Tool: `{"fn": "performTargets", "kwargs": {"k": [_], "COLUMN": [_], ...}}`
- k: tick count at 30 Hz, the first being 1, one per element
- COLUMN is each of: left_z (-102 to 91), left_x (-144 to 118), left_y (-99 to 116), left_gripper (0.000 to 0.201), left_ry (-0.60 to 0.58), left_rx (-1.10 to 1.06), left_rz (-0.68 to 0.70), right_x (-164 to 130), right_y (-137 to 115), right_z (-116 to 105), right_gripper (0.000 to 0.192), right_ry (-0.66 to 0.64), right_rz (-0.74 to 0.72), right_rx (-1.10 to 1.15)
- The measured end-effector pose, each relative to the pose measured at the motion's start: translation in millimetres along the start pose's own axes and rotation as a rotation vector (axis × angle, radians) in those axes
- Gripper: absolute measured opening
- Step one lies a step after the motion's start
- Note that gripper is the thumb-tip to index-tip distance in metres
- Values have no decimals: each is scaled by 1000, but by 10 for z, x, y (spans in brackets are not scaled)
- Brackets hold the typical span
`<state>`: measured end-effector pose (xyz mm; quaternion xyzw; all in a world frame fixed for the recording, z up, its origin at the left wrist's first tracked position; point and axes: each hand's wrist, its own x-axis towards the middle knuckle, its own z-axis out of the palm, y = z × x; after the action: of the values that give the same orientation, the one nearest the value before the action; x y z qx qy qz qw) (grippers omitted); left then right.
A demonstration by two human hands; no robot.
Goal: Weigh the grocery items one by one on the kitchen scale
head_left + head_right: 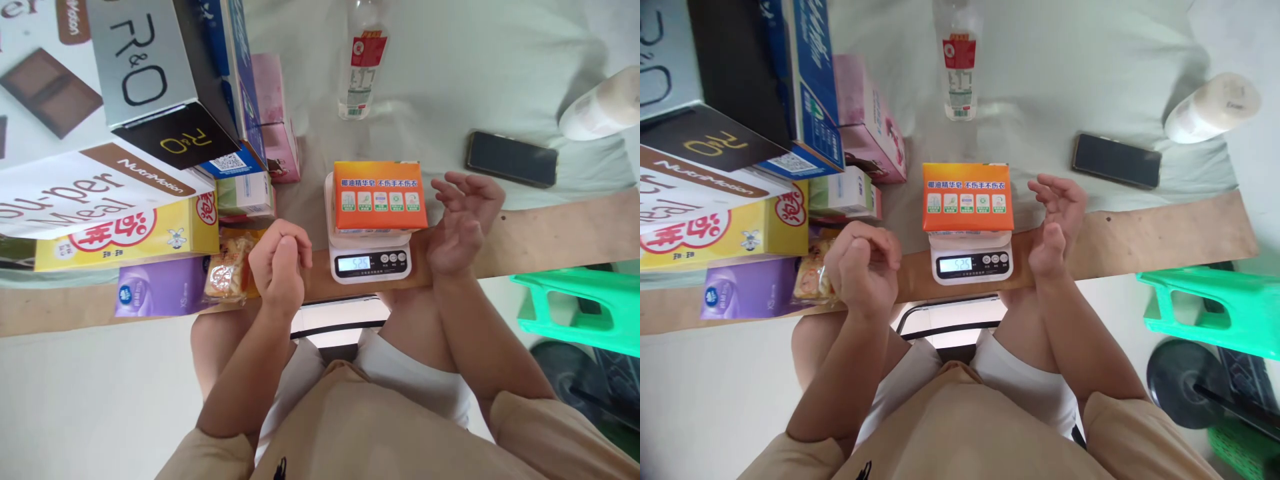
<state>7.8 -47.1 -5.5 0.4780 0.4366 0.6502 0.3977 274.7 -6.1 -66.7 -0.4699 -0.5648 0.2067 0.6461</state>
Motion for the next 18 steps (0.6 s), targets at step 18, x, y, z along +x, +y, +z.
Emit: {"fn": "performTargets", "kwargs": {"k": [18], "left_z": [-24], "left_x": [60], "left_y": [69], "left_gripper": [21], "left_ry": [-306], "left_rx": [209], "left_rz": [-114], "right_x": [68], "right_y": [-309], "right_z": [24], "right_gripper": [51], "right_ry": [-188], "right_rz": [-190], "right_rx": [-283]}}
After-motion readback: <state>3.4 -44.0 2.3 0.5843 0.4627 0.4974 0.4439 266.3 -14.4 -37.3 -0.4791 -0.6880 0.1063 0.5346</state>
